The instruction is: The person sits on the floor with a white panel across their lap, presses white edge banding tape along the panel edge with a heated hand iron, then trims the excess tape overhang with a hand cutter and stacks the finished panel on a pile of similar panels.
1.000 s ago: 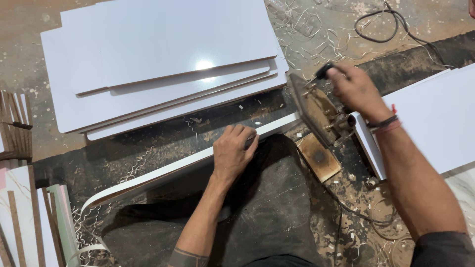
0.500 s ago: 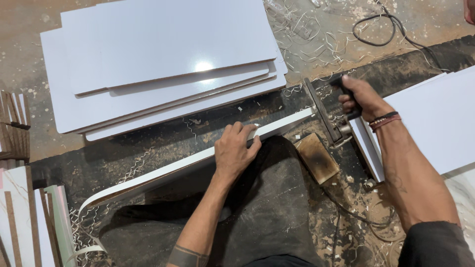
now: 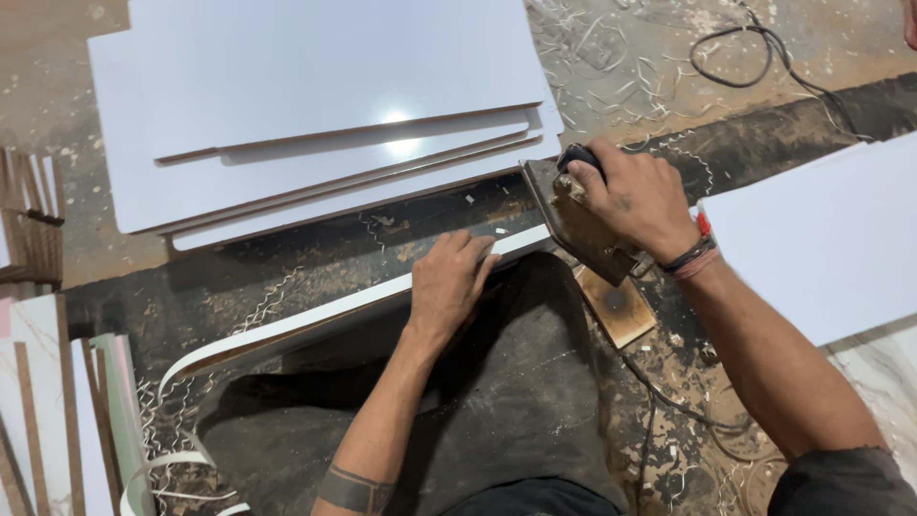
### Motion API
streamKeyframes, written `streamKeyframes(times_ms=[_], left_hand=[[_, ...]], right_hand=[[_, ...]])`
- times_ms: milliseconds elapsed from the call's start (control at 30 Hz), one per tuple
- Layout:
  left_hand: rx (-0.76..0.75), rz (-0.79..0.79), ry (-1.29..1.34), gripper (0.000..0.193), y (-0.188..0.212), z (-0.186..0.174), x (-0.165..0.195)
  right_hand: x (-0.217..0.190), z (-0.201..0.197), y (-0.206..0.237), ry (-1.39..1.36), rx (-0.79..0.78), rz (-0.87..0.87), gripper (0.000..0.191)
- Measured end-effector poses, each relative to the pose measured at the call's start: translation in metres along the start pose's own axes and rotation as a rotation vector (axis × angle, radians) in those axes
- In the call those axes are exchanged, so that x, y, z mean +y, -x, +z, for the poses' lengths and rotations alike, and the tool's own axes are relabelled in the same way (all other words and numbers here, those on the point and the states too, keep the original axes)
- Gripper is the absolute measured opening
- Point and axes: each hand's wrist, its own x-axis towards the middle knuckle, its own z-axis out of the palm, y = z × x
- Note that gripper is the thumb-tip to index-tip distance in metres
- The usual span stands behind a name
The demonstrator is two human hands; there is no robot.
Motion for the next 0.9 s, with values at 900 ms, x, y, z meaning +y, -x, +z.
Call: streamKeyframes(times_ms=[900], left_hand=[[0.13, -0.062, -0.111, 0.025, 0.023, -0.023, -0.031]], right_hand=[[0.081, -0.002, -0.014, -0.153, 0.005, 0.175, 0.046]])
